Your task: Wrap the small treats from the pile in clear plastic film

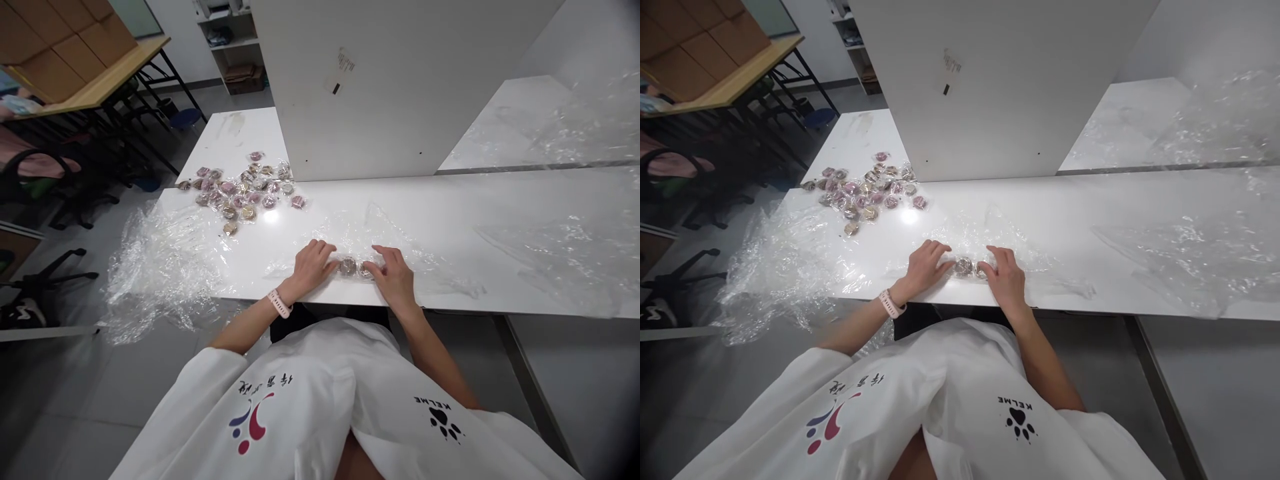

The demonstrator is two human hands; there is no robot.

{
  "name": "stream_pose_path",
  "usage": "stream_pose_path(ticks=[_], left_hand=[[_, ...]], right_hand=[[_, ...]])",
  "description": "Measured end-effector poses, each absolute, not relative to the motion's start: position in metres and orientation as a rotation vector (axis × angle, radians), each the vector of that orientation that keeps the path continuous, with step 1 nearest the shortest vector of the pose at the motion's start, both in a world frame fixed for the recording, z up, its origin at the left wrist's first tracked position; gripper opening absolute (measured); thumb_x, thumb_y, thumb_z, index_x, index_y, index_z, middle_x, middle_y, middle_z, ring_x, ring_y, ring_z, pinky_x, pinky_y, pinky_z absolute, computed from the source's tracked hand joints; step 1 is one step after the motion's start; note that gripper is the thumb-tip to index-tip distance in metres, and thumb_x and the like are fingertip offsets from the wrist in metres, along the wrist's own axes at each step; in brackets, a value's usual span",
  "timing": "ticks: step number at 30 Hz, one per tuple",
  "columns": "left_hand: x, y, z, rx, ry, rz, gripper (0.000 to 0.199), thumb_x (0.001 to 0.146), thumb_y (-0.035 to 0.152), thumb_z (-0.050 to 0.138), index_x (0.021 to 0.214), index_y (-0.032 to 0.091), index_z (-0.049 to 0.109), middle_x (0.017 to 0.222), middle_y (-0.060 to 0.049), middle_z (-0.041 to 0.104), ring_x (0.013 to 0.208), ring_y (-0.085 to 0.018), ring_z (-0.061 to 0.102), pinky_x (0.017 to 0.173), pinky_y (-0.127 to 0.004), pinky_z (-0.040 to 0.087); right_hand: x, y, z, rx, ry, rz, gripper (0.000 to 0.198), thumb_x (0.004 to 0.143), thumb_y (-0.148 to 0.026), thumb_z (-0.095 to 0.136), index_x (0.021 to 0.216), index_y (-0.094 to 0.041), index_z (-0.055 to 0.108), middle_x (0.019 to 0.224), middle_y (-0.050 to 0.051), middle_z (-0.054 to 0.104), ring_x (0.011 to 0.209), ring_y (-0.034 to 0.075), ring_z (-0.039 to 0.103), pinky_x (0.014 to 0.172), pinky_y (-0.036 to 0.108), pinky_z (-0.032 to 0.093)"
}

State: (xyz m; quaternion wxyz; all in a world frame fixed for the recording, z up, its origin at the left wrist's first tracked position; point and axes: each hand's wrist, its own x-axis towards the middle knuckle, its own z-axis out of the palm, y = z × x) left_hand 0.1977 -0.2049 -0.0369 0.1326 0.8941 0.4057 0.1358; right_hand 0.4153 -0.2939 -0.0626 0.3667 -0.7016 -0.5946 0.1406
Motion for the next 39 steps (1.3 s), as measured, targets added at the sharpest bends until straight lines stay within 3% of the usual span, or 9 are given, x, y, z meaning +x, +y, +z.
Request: stream_pose_path(ticks=[5, 9, 12, 17, 22, 26, 30, 34, 39], left_hand=[[0.174, -0.219, -0.057, 2.612, 0.762, 0.463, 0.025, 0.097, 0.032, 0.054, 0.118, 0.022, 0.061, 0.134, -0.009, 0.063, 0.128, -0.025, 0.053, 0.104, -0.043, 0.041], [0.174, -0.210, -0.056, 2.403, 1.055, 0.491, 0.022, 0.100, 0.028, 0.045, 0.098, 0.020, 0.065, 0.099, -0.006, 0.074, 0.095, -0.021, 0.067, 0.083, -0.035, 0.049], [0.190, -0.192, -0.042, 2.306, 1.231, 0.430, 0.024, 0.102, 0.030, 0.040, 0.099, 0.021, 0.062, 0.074, -0.001, 0.069, 0.067, -0.017, 0.063, 0.064, -0.028, 0.044], [0.218, -0.159, -0.031, 2.392, 1.439, 0.143, 0.015, 0.097, 0.025, 0.048, 0.096, 0.018, 0.061, 0.072, -0.005, 0.067, 0.070, -0.022, 0.063, 0.066, -0.033, 0.045], [0.212, -0.185, -0.039, 2.754, 1.307, 0.590, 0.032, 0.092, 0.007, 0.041, 0.117, 0.016, 0.060, 0.127, -0.014, 0.064, 0.122, -0.029, 0.056, 0.100, -0.048, 0.044], [0.202, -0.210, -0.056, 2.812, 1.031, 0.403, 0.052, 0.089, 0.002, 0.036, 0.138, 0.015, 0.049, 0.147, -0.013, 0.053, 0.143, -0.027, 0.041, 0.116, -0.050, 0.033], [0.210, -0.194, -0.071, 2.679, 1.210, 0.302, 0.050, 0.094, 0.006, 0.031, 0.142, 0.010, 0.047, 0.151, -0.017, 0.047, 0.146, -0.028, 0.036, 0.119, -0.051, 0.029], [0.219, -0.167, -0.066, 2.623, 1.250, 0.402, 0.036, 0.097, 0.012, 0.034, 0.120, 0.017, 0.062, 0.133, -0.013, 0.063, 0.131, -0.027, 0.053, 0.111, -0.048, 0.037], [0.226, -0.142, -0.043, 2.487, 1.365, 0.344, 0.030, 0.102, 0.023, 0.034, 0.096, 0.019, 0.063, 0.076, -0.006, 0.069, 0.080, -0.024, 0.065, 0.089, -0.042, 0.044]], right_hand=[[0.431, -0.315, -0.067, -1.563, -1.909, 0.403, 0.042, 0.095, -0.048, 0.054, 0.130, -0.026, 0.063, 0.144, 0.010, 0.053, 0.123, 0.028, 0.055, 0.096, 0.043, 0.050], [0.441, -0.314, -0.065, -1.580, -1.804, 0.360, 0.034, 0.099, -0.042, 0.045, 0.106, -0.023, 0.072, 0.106, 0.008, 0.073, 0.097, 0.023, 0.066, 0.086, 0.038, 0.051], [0.448, -0.288, -0.054, -1.732, -1.710, 0.500, 0.035, 0.096, -0.044, 0.047, 0.085, -0.022, 0.071, 0.078, 0.004, 0.071, 0.071, 0.019, 0.063, 0.067, 0.031, 0.046], [0.449, -0.236, -0.044, -2.132, -1.684, 0.568, 0.036, 0.090, -0.043, 0.052, 0.067, -0.020, 0.065, 0.064, 0.004, 0.063, 0.063, 0.019, 0.055, 0.060, 0.030, 0.035], [0.438, -0.249, -0.048, -1.895, -1.740, -0.049, 0.030, 0.096, -0.033, 0.046, 0.095, -0.020, 0.072, 0.104, 0.012, 0.070, 0.101, 0.029, 0.057, 0.085, 0.042, 0.039], [0.431, -0.282, -0.061, -1.665, -1.978, -0.004, 0.032, 0.097, -0.038, 0.051, 0.121, -0.025, 0.066, 0.131, 0.009, 0.063, 0.120, 0.030, 0.051, 0.098, 0.045, 0.038], [0.428, -0.285, -0.078, -1.683, -2.039, 0.084, 0.045, 0.097, -0.042, 0.050, 0.139, -0.027, 0.054, 0.145, 0.008, 0.052, 0.122, 0.030, 0.049, 0.095, 0.045, 0.040], [0.431, -0.267, -0.083, -1.712, -2.007, 0.050, 0.040, 0.098, -0.034, 0.044, 0.134, -0.023, 0.059, 0.134, 0.010, 0.061, 0.112, 0.029, 0.053, 0.091, 0.044, 0.040], [0.444, -0.234, -0.073, -1.880, -1.778, 0.209, 0.035, 0.099, -0.035, 0.038, 0.101, -0.020, 0.069, 0.089, 0.009, 0.070, 0.083, 0.024, 0.057, 0.075, 0.035, 0.039]])
